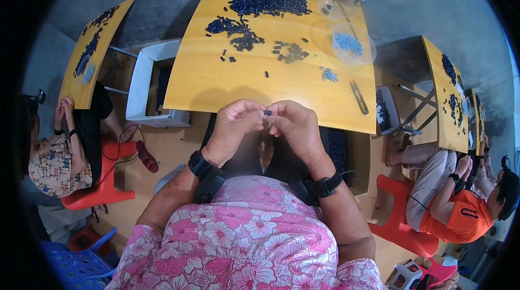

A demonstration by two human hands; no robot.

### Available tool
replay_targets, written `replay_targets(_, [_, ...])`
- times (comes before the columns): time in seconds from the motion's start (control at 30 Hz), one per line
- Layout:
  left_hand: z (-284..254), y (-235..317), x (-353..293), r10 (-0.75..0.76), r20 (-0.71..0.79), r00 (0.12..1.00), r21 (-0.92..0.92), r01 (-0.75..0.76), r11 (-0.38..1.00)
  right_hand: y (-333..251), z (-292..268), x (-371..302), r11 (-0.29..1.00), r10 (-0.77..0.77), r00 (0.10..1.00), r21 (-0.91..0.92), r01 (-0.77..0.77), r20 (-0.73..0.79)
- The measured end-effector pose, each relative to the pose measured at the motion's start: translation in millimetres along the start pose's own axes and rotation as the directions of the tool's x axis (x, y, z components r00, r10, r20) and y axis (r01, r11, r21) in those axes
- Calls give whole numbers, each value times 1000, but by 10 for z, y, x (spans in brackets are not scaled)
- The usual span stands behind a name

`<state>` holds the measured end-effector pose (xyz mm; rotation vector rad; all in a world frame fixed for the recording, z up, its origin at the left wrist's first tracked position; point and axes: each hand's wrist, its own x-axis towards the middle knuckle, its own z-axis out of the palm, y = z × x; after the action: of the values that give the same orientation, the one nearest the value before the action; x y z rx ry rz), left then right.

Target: Assembling small black plastic components by inserting metal pins into them.

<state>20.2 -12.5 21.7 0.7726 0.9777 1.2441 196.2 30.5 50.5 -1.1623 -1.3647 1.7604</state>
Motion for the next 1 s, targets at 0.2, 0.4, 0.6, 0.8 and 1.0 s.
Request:
replay_targets(0.2, [40,-17,-4,-44,-49,998,-29,42,999,71,-15,-4,997,-52,997,57,55,-57])
replay_targets(0.4, [39,-93,20,-117,-31,993,-140,111,984,86,-26,7,993,-89,992,67,95,-86])
replay_targets(0.6, [28,-98,47,-171,11,985,-154,170,973,102,-34,40,996,-94,991,-17,93,-94])
replay_targets(0.8, [61,-78,78,-213,46,976,-103,217,971,263,-123,89,991,-131,986,-48,126,-100])
replay_targets(1.0, [-26,-84,166,-297,71,952,0,297,955,268,-147,115,966,-228,971,-142,217,-68])
